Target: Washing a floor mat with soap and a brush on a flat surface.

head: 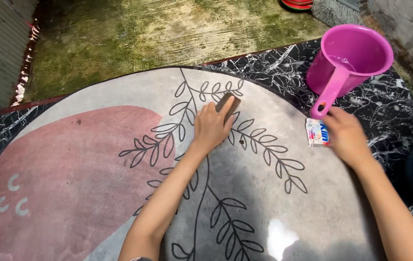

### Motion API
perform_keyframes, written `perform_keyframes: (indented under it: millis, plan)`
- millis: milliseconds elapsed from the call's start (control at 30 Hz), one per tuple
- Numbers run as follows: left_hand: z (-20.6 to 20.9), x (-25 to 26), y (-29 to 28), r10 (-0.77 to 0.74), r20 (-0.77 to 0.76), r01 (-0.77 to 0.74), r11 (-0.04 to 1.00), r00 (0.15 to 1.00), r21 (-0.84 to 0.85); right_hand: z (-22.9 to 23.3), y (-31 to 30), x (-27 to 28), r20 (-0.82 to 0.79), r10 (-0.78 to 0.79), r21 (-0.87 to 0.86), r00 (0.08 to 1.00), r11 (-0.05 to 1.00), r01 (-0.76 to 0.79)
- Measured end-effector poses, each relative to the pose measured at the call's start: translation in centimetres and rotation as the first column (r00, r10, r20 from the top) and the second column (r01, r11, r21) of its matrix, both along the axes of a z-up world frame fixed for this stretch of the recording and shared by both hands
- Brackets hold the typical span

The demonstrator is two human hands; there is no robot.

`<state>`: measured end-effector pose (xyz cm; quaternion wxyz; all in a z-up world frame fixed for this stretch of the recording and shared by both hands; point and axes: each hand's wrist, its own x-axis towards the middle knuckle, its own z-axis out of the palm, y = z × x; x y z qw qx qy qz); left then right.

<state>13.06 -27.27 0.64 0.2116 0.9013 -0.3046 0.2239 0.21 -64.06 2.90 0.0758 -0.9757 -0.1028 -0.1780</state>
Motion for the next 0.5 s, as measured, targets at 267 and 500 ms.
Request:
perform_keyframes:
  millis: [267,500]
  plan:
    - [1.6,-4.3,-6.3,-0.34,-0.154,0.355,0.932,0.928,0.077,1.3,0.1,-2.8,0.174,-0.381,0.118,0.908,0.924,0.365]
    - [-0.9,7.9,-3.8,-0.006,-0.02,0.007,0.997,1.0,0.081,3.3,4.2,-4.0,0.01,-0.141,-0.027,0.99,0.99,0.141]
